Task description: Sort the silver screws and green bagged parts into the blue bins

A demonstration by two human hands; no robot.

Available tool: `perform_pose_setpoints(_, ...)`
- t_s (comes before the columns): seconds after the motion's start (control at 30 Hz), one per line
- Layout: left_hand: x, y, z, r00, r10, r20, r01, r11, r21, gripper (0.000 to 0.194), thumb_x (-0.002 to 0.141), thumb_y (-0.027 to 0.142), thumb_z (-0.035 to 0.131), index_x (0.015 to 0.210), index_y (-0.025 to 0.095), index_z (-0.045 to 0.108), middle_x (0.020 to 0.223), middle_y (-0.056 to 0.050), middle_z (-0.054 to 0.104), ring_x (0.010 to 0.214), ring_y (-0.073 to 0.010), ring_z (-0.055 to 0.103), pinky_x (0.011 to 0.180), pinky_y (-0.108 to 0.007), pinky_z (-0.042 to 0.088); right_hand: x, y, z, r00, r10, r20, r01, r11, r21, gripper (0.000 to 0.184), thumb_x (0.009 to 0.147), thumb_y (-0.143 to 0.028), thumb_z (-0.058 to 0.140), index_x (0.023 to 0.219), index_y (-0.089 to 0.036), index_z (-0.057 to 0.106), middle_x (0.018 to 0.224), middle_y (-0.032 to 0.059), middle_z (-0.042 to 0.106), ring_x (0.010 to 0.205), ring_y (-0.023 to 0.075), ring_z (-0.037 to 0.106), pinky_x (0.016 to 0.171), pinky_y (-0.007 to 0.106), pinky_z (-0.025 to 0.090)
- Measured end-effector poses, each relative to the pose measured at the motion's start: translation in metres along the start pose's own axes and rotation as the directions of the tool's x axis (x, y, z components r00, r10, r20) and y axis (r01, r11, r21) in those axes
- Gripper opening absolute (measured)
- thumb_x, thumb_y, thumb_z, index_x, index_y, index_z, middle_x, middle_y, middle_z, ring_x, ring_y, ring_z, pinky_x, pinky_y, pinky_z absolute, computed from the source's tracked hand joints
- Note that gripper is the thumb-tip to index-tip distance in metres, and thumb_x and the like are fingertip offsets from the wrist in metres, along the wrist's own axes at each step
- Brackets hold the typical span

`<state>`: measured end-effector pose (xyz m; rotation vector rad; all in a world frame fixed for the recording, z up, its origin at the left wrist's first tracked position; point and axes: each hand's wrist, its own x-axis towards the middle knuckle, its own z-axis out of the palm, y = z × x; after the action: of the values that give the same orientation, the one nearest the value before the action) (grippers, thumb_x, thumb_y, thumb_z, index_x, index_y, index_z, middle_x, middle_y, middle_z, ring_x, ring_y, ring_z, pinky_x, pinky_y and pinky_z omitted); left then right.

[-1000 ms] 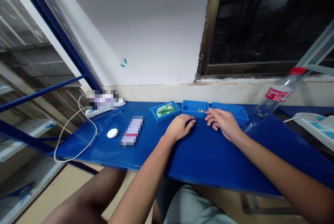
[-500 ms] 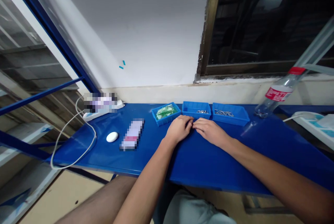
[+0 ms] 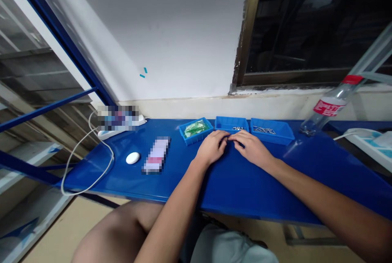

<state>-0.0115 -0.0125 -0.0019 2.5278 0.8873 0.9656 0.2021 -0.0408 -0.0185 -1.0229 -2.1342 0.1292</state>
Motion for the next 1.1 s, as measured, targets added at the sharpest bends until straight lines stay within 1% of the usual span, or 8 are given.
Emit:
perform_pose_setpoints(0.17,0.0,0.005,0.001,0.999,0.038,-0.001,-0.038,0.998,0.041,0.034,0.103,0.021,0.048,0.13,0.014,0.066,0.131,-0.015,0.069,0.124,-0.0252,0.063,0.115,-0.041,0.048,0.0,-0.002,-0.006,0.991,0.043,-0.127,-0.04,0.999,0.021,0.022,0.094,-0.013,0.055,0.102,-0.025,0.073,0.105,0.0062,0.076,0.101,0.0264,0.071,0.099,0.047,0.056)
perform_pose_setpoints(0.27,0.0,0.011,0.001,0.998,-0.019,0.053,0.017,0.999,0.027,0.036,0.105,0.027,0.047,0.132,0.015,0.067,0.127,-0.014,0.073,0.117,-0.0264,0.069,0.108,-0.04,0.053,-0.002,-0.008,-0.009,0.977,0.077,-0.198,-0.068,0.996,0.054,0.013,0.095,-0.018,0.061,0.098,-0.025,0.071,0.102,0.0059,0.075,0.098,0.0255,0.072,0.093,0.043,0.057)
perform_pose_setpoints(0.37,0.001,0.016,-0.001,0.991,-0.068,0.112,0.077,0.994,-0.075,0.038,0.104,0.026,0.046,0.133,0.017,0.068,0.125,-0.009,0.077,0.108,-0.0246,0.074,0.1,-0.037,0.057,-0.004,-0.013,-0.011,0.967,0.106,-0.232,-0.085,0.992,0.097,0.008,0.095,-0.02,0.064,0.095,-0.025,0.071,0.1,0.0051,0.075,0.095,0.0251,0.072,0.091,0.042,0.057)
perform_pose_setpoints(0.6,0.002,0.017,-0.002,0.977,-0.212,-0.022,0.196,0.935,-0.296,0.03,0.097,0.026,0.061,0.12,0.019,0.078,0.116,-0.005,0.081,0.101,-0.0235,0.078,0.093,-0.034,0.061,-0.005,-0.015,-0.009,0.977,0.12,-0.178,-0.084,0.977,0.199,0.007,0.093,-0.023,0.067,0.087,-0.025,0.069,0.098,0.0053,0.075,0.094,0.0251,0.072,0.089,0.043,0.058)
perform_pose_setpoints(0.7,0.003,0.012,0.003,0.969,-0.239,-0.065,0.196,0.9,-0.389,0.025,0.093,0.024,0.067,0.114,0.019,0.079,0.114,-0.007,0.081,0.104,-0.0239,0.078,0.095,-0.034,0.06,-0.005,-0.011,-0.002,0.961,0.229,-0.157,-0.172,0.934,0.313,0.008,0.091,-0.032,0.071,0.087,-0.025,0.069,0.096,0.0051,0.075,0.091,0.0249,0.073,0.088,0.043,0.06)
perform_pose_setpoints(0.83,0.003,0.006,0.009,0.968,-0.239,-0.075,0.181,0.874,-0.451,0.015,0.091,0.019,0.07,0.104,0.017,0.076,0.101,-0.006,0.082,0.092,-0.0202,0.078,0.086,-0.03,0.06,-0.005,-0.005,0.003,0.913,0.385,-0.135,-0.286,0.84,0.462,0.02,0.09,-0.043,0.074,0.093,-0.024,0.068,0.096,0.0057,0.075,0.089,0.0241,0.074,0.089,0.043,0.063)
perform_pose_setpoints(0.93,0.003,0.004,0.007,0.975,-0.208,-0.082,0.156,0.894,-0.421,0.007,0.09,0.02,0.072,0.096,0.017,0.069,0.093,-0.004,0.079,0.084,-0.0172,0.075,0.08,-0.026,0.057,-0.005,-0.004,0.003,0.902,0.416,-0.116,-0.316,0.818,0.48,0.023,0.089,-0.044,0.075,0.095,-0.024,0.067,0.096,0.0056,0.073,0.087,0.0234,0.073,0.085,0.041,0.062)
perform_pose_setpoints(1.1,-0.001,0.007,0.0,0.994,-0.112,0.013,0.112,0.983,-0.143,0.007,0.093,0.02,0.068,0.095,0.021,0.062,0.09,0.001,0.075,0.078,-0.015,0.07,0.073,-0.023,0.049,-0.005,-0.007,0.001,0.919,0.389,-0.065,-0.313,0.82,0.479,0.016,0.089,-0.036,0.073,0.096,-0.023,0.067,0.094,0.0049,0.071,0.085,0.0209,0.071,0.079,0.037,0.061)
